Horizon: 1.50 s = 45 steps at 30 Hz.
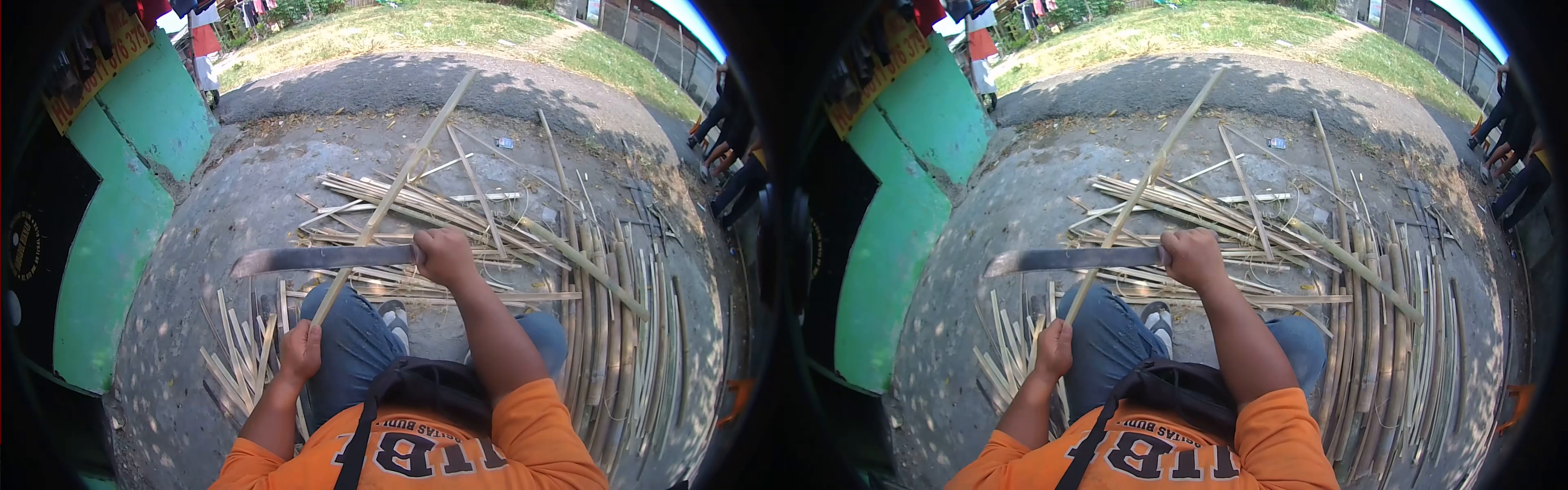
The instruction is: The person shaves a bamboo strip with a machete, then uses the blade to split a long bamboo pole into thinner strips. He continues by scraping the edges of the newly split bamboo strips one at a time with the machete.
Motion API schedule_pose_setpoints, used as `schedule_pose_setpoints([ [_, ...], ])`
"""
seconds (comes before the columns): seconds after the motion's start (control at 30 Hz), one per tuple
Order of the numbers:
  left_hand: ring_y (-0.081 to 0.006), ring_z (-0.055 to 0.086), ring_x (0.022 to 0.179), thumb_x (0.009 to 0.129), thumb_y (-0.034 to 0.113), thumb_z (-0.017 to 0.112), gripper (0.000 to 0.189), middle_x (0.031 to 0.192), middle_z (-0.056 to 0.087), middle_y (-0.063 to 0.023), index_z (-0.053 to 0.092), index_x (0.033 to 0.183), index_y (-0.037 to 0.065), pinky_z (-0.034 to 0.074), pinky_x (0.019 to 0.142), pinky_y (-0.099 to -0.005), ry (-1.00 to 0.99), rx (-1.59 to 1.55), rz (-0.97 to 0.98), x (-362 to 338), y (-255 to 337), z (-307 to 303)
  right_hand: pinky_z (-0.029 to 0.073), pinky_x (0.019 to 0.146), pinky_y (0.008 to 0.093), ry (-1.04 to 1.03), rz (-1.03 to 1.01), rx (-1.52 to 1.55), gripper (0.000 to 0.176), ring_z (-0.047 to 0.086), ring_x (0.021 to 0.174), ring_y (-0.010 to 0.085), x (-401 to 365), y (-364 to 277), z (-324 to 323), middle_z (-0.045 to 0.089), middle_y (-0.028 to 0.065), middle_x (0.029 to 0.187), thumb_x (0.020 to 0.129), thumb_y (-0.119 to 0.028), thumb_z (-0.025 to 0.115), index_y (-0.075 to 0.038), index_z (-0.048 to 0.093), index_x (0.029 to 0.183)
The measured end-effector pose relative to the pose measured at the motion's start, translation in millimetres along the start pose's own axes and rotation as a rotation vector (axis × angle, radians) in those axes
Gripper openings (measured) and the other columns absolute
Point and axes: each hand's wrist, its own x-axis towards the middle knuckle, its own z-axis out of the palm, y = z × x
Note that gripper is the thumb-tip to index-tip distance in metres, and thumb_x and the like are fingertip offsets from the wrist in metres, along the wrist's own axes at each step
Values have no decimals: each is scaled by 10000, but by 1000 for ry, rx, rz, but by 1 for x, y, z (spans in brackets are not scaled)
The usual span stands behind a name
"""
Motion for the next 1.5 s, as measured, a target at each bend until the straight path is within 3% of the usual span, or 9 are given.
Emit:
schedule_pose_setpoints([
  [0.1,-463,621,681,1068,330,532,373,712,615,-220,600,871,21,467,610,-491,29,3,2,1,1,2,525,663,533,84,649,23,131,678,744,419,12,25,-26,691,155,756,829,-176,740,-96,637,836],
  [0.37,-428,646,678,1059,357,555,375,712,623,-212,626,903,23,481,614,-476,4,-52,-2,-2,10,-1,529,673,531,143,461,50,141,677,744,415,5,15,-43,691,165,785,822,-198,734,-93,645,847],
  [0.5,-398,661,668,997,434,666,417,715,642,-196,651,904,27,500,619,-447,-65,12,-15,-6,19,-13,518,620,488,135,160,5,90,657,650,363,9,6,-45,659,122,701,839,-172,696,-107,643,809],
  [0.6,-357,658,643,943,478,740,456,705,649,-167,661,890,32,508,618,-412,-101,123,-44,-14,22,-18,511,609,478,114,129,19,84,645,617,345,8,-5,-40,645,104,667,850,-163,690,-119,642,797],
  [0.9,-233,642,609,947,484,755,459,672,651,-104,675,900,34,497,597,-378,-66,31,-221,-39,-4,-13,531,653,442,-150,360,498,257,634,712,422,4,-29,-20,686,166,773,873,-306,799,-88,668,906],
  [1.03,-235,637,607,959,491,739,466,676,651,-104,674,908,33,496,596,-380,-40,16,-182,-38,4,-10,522,714,337,105,579,991,369,639,727,175,18,-84,-16,713,88,797,918,-342,819,-14,704,1043],
  [1.07,-236,638,611,961,492,736,467,680,653,-105,673,911,32,497,598,-381,-36,31,-175,-39,4,-9,530,748,325,72,639,1041,349,642,830,109,19,-84,-8,739,55,879,941,-277,800,10,717,1123],
  [1.27,-273,672,659,928,510,766,490,740,679,-108,666,1024,40,522,637,-397,-122,32,-119,-44,17,-10,536,769,291,-63,777,1246,279,659,837,106,28,-77,-32,729,15,925,957,-187,758,-33,740,1188],
  [1.5,-282,697,882,765,548,896,855,1042,682,-134,546,1319,-1,562,792,-379,-68,202,10,-20,63,-27,542,755,283,-73,777,1238,308,667,842,104,21,-94,-45,740,38,973,961,-180,752,-20,716,1222],
])
